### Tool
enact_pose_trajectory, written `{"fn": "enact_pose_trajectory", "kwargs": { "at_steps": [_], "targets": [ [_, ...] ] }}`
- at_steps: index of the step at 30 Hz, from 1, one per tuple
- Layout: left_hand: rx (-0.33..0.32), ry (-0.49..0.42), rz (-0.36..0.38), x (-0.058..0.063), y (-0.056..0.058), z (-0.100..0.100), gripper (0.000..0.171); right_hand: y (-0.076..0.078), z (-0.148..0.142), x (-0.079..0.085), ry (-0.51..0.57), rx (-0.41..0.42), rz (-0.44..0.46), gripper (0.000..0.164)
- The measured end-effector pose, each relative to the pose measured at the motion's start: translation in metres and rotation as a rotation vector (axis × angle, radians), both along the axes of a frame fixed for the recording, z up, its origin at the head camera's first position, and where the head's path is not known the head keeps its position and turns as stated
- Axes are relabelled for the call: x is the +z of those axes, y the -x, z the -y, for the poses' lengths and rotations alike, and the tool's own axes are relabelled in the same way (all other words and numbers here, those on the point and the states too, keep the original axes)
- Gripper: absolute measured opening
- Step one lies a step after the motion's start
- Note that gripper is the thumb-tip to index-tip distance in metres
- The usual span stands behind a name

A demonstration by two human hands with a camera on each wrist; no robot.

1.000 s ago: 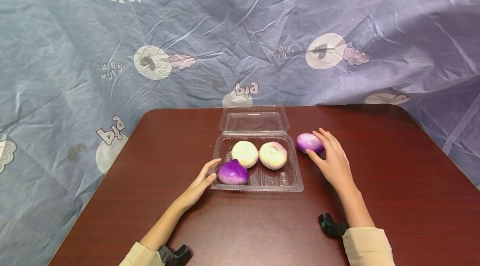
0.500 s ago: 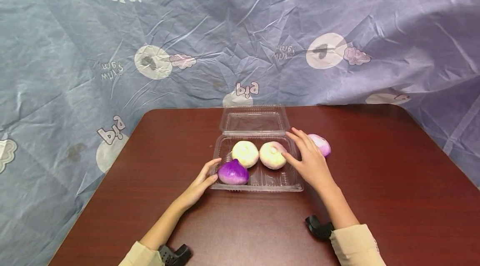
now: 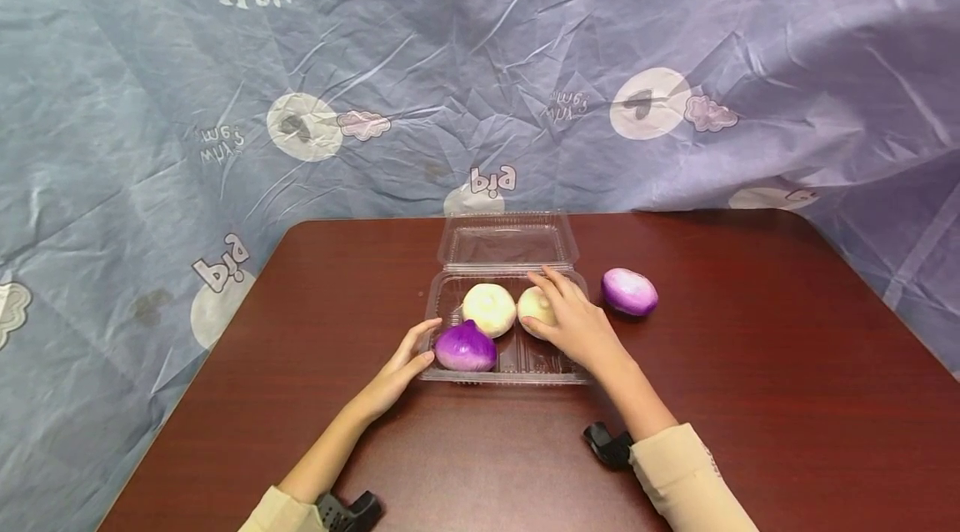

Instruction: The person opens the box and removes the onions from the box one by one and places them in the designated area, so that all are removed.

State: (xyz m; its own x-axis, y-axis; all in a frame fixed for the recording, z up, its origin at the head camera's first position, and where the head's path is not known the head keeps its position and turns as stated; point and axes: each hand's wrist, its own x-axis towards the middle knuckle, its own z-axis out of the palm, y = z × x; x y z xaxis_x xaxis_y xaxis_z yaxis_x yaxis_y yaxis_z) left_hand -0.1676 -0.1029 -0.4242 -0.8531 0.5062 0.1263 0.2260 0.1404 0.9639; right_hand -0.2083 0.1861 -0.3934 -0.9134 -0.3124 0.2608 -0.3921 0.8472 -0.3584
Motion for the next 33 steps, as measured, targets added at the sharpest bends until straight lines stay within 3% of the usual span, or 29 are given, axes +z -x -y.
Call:
{"fn": "enact_pose_trajectory", "kwargs": {
  "at_steps": [11, 21, 33],
  "targets": [
    [-0.007, 0.005, 0.007, 0.001, 0.0, 0.0, 0.049, 0.002, 0.009, -0.007, -0.141, 0.038, -0.002, 0.063],
    [-0.005, 0.009, 0.005, 0.001, -0.001, 0.0, 0.049, 0.001, 0.009, -0.009, -0.171, 0.053, -0.063, 0.05],
    [0.007, 0.009, -0.005, 0.0, 0.0, 0.0, 0.048, -0.005, 0.008, 0.001, -0.164, 0.031, 0.026, 0.05]
  ]
}}
